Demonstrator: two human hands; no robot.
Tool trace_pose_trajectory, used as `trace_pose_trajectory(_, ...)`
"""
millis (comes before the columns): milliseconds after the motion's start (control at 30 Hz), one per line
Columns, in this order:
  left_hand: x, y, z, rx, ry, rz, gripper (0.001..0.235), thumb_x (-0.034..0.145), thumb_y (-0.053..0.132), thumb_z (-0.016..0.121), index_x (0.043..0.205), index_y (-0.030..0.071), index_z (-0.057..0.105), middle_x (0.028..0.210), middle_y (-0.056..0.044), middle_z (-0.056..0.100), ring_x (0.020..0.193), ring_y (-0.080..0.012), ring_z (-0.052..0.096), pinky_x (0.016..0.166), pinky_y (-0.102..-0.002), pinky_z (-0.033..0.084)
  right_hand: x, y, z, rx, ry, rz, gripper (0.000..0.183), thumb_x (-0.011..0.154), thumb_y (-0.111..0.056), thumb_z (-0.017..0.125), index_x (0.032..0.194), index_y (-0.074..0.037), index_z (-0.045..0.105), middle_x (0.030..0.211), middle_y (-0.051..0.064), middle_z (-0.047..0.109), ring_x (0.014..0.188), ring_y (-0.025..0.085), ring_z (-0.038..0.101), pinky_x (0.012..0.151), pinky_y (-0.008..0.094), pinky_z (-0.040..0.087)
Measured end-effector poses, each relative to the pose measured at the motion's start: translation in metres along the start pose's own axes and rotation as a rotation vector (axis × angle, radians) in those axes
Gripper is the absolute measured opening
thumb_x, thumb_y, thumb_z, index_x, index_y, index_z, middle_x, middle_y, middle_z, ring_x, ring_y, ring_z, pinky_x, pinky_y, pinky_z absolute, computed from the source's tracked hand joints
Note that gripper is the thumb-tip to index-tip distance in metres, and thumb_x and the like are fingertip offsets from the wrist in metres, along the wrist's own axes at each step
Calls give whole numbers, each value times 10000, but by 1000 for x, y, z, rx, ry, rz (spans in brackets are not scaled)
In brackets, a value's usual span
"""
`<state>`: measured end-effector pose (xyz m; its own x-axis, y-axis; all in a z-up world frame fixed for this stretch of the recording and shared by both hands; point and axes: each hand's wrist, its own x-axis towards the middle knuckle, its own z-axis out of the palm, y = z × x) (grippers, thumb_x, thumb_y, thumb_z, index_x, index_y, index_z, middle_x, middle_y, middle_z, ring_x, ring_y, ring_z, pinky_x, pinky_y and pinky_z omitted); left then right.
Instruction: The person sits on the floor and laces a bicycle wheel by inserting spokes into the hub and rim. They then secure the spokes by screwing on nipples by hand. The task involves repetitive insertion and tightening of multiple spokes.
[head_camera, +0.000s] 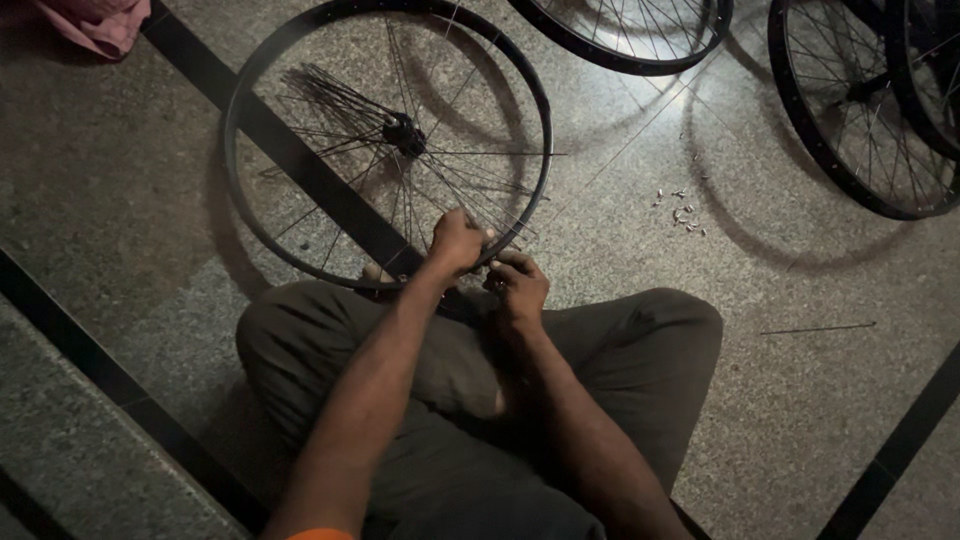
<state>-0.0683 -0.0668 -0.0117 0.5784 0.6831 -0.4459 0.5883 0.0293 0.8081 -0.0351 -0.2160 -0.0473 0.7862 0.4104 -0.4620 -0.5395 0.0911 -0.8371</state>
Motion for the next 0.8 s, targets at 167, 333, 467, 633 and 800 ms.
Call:
trace_pose_trajectory(167, 15, -19, 7, 80, 17, 88, 344, 763, 244, 886, 860, 1, 663, 815, -177, 725, 752, -299, 709, 686, -437, 560, -3, 4, 3, 159, 0, 170, 257, 908, -74, 624, 1163, -84, 651, 804, 74, 668, 651, 175, 598, 563, 307, 520)
trace_pose_trajectory(333, 21, -32, 15, 57, 39, 108, 308, 732, 215, 865, 848, 8, 669, 811, -176, 732, 761, -305, 728, 696, -434, 573, -2, 11, 0, 171, -152, 212, 358, 1129, -359, 546, 1148, -2, 537, 737, 45, 535, 564, 161, 489, 476, 310, 436)
trace_pose_trajectory(467, 20, -30, 13, 122, 54, 152, 333, 737, 253, 893, 829, 9, 685, 801, -186, 725, 758, -318, 712, 699, -438, 558, -2, 19, -2, 205, 13, 196, 416, 1047, -312, 475, 1213, 28, 647, 777, 80, 620, 631, 172, 583, 536, 308, 503)
trace_pose_trajectory(633, 12, -20, 12, 88, 29, 66, 336, 743, 251, 881, 858, 18, 667, 834, -175, 734, 776, -311, 720, 710, -436, 568, -1, 17, -4, 105, -57, 92, 333, 962, -133, 593, 1275, -21, 599, 874, 56, 633, 713, 154, 584, 584, 311, 509)
trace_pose_trajectory(800, 2, -10, 5, 25, -10, 1, 318, 767, 244, 862, 868, 22, 658, 859, -176, 744, 799, -303, 732, 721, -437, 579, -9, -1, 9, 342, -122, 227, 248, 1007, -138, 564, 1237, -47, 551, 821, 67, 593, 654, 178, 563, 540, 347, 532)
